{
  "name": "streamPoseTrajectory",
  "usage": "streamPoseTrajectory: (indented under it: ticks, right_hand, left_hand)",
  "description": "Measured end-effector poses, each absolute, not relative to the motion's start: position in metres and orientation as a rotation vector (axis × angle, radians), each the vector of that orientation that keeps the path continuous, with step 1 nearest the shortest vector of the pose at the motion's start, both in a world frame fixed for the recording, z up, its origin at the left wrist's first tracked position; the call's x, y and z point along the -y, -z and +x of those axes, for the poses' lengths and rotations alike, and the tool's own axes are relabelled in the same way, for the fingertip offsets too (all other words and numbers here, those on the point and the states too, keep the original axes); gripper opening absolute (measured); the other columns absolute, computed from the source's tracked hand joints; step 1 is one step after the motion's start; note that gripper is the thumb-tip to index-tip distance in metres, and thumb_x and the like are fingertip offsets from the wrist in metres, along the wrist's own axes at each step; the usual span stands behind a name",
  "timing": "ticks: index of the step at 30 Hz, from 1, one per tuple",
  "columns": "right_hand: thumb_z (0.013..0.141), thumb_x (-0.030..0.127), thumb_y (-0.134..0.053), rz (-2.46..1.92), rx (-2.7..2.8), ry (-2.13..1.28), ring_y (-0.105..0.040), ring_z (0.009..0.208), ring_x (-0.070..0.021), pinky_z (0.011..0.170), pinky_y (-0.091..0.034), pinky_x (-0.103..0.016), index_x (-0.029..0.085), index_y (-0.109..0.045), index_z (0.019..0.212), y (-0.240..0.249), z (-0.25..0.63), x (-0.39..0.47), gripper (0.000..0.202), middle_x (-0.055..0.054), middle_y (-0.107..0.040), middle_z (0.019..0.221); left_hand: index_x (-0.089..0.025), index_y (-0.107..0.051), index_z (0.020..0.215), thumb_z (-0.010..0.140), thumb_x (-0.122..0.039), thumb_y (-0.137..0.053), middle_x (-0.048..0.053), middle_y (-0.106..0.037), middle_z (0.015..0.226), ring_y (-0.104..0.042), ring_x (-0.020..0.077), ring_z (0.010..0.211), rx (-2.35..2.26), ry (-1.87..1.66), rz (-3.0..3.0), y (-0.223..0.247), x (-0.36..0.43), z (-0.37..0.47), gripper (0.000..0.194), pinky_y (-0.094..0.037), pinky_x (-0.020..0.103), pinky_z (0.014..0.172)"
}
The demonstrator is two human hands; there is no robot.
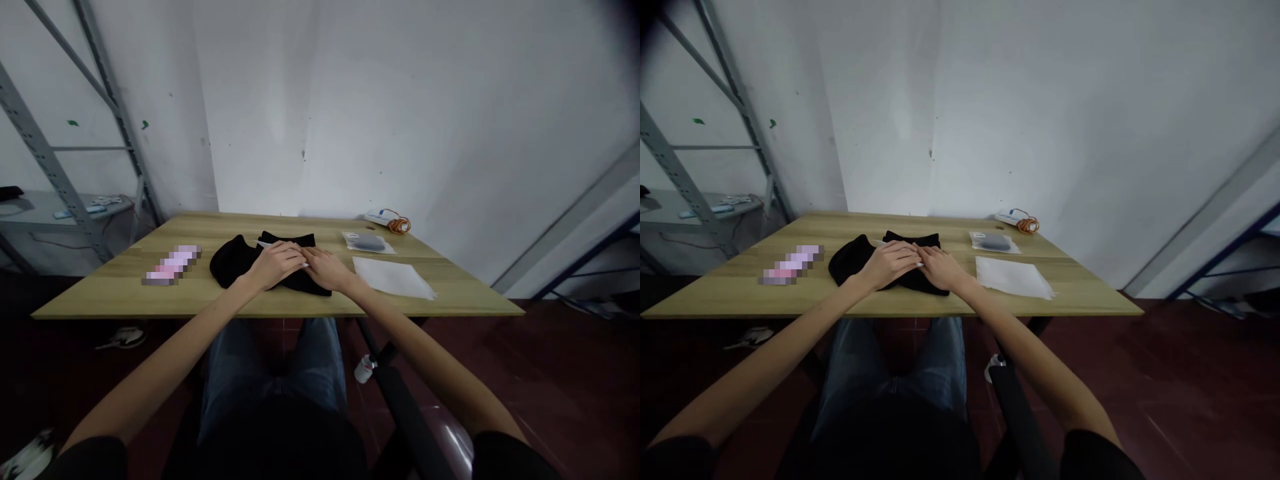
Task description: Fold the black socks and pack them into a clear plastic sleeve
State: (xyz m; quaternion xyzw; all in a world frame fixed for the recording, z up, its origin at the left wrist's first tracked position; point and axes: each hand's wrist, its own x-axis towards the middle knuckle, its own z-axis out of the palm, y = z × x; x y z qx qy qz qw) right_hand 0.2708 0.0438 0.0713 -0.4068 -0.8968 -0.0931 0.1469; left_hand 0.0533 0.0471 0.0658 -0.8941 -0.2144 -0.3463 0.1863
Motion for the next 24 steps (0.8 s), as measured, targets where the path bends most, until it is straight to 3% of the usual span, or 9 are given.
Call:
streamPoseTrajectory:
  ticks: [5,14,24]
  right_hand:
    - [0.11,0.021,-0.045,-1.086,2.63,0.287,-0.062,0.134,-0.0276,0.116,-0.046,-0.043,0.014,-0.056,0.149,-0.064,0.274,-0.048,0.041,-0.018,-0.064,0.147]
    - [0.11,0.019,-0.046,-1.006,2.686,0.4,-0.064,0.13,-0.0278,0.114,-0.047,-0.045,0.013,-0.059,0.148,-0.073,0.278,-0.045,0.04,-0.018,-0.066,0.145]
    - [0.114,0.036,-0.045,-0.951,2.676,0.483,-0.066,0.126,-0.0286,0.111,-0.048,-0.047,0.015,-0.066,0.137,-0.077,0.269,-0.027,0.038,-0.017,-0.064,0.148]
  left_hand:
    - [-0.025,-0.075,0.122,0.11,-0.033,-0.053,0.008,-0.08,0.12,-0.072,0.0225,0.119,0.545,1.026,-2.52,-0.061,-0.043,0.05,0.026,-0.057,0.041,0.102]
    - [-0.022,-0.076,0.112,0.105,-0.02,-0.059,0.007,-0.078,0.119,-0.069,0.0226,0.118,0.386,0.916,-2.323,-0.06,-0.04,0.045,0.018,-0.057,0.039,0.101]
    - [-0.021,-0.072,0.112,0.107,-0.022,-0.057,0.006,-0.079,0.105,-0.073,0.0203,0.102,0.436,0.937,-2.269,-0.063,-0.032,0.044,0.016,-0.058,0.034,0.091]
